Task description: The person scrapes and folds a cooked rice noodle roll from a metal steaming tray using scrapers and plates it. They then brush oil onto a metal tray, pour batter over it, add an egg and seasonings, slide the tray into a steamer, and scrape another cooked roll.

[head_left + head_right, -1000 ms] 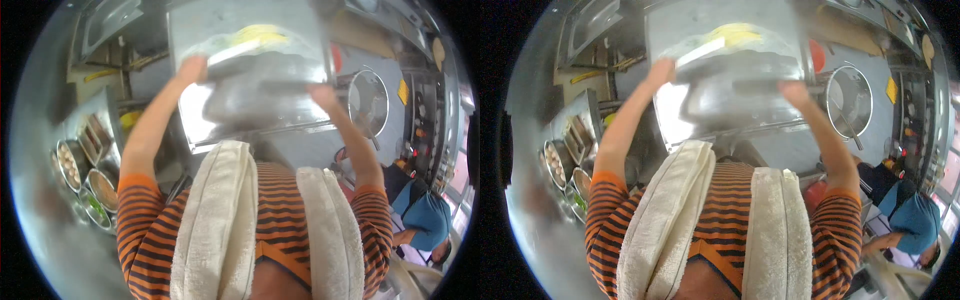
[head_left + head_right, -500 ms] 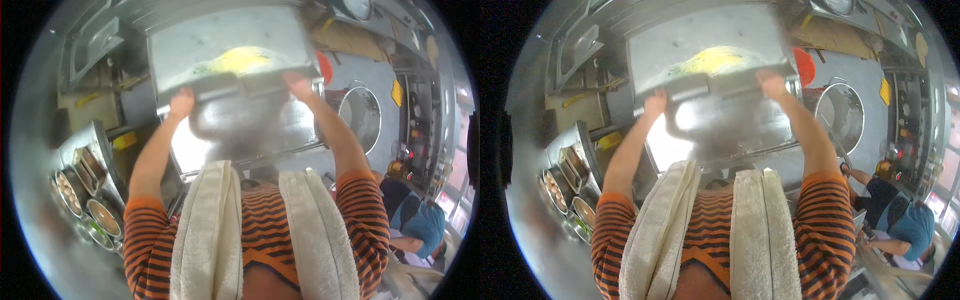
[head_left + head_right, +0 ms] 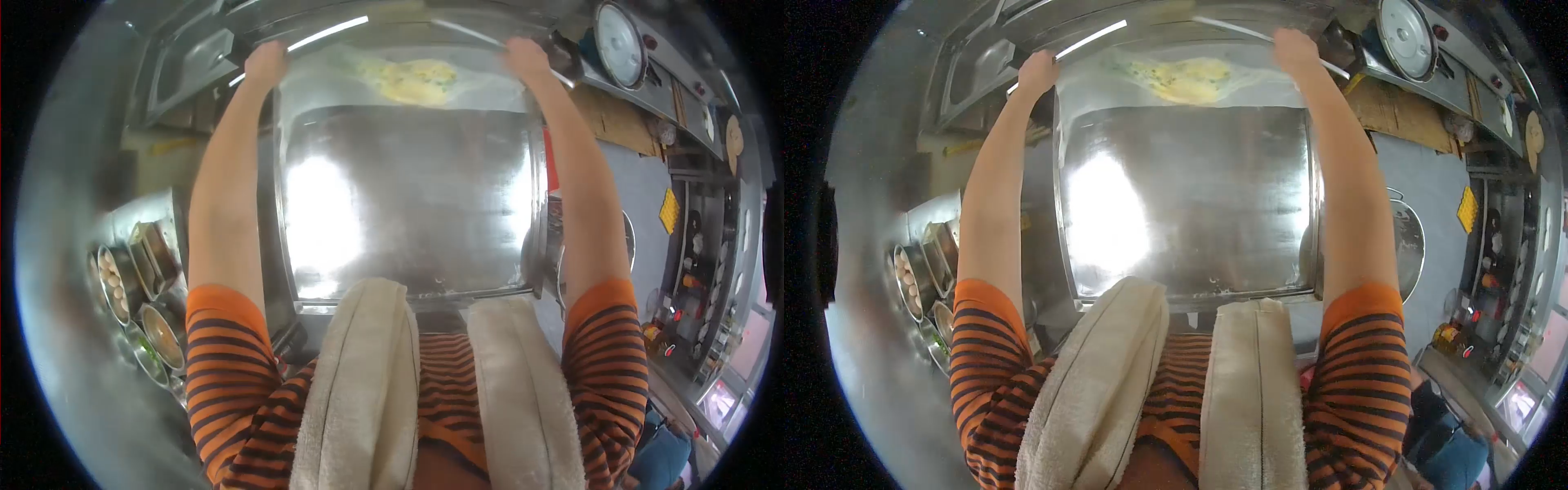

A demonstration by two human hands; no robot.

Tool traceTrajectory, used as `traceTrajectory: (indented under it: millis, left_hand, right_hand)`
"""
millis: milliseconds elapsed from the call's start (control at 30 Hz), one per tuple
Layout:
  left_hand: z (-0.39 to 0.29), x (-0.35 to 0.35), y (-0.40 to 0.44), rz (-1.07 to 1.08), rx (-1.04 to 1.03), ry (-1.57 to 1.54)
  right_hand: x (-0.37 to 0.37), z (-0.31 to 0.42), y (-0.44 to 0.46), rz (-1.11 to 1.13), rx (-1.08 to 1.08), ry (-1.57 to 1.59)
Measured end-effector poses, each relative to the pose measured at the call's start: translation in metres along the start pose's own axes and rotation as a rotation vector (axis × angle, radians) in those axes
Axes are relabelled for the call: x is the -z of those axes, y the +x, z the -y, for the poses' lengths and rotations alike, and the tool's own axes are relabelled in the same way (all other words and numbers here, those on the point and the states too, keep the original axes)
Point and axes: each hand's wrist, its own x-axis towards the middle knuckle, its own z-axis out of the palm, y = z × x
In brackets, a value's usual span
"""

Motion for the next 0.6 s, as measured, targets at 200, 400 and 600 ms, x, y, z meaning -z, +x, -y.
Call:
traceTrajectory:
  millis: [200, 400, 600]
  left_hand:
    - [0.019, -0.003, -0.015, -0.148, 0.133, -0.195]
    - [-0.006, 0.0, -0.039, -0.262, 0.182, -0.457]
    - [-0.166, -0.02, -0.063, 0.018, -0.048, -0.628]
  right_hand:
    - [0.009, -0.007, -0.115, 0.055, -0.099, 0.146]
    - [-0.025, -0.014, -0.264, 0.182, -0.42, 0.265]
    - [-0.051, -0.034, -0.212, 0.092, -0.655, 0.446]
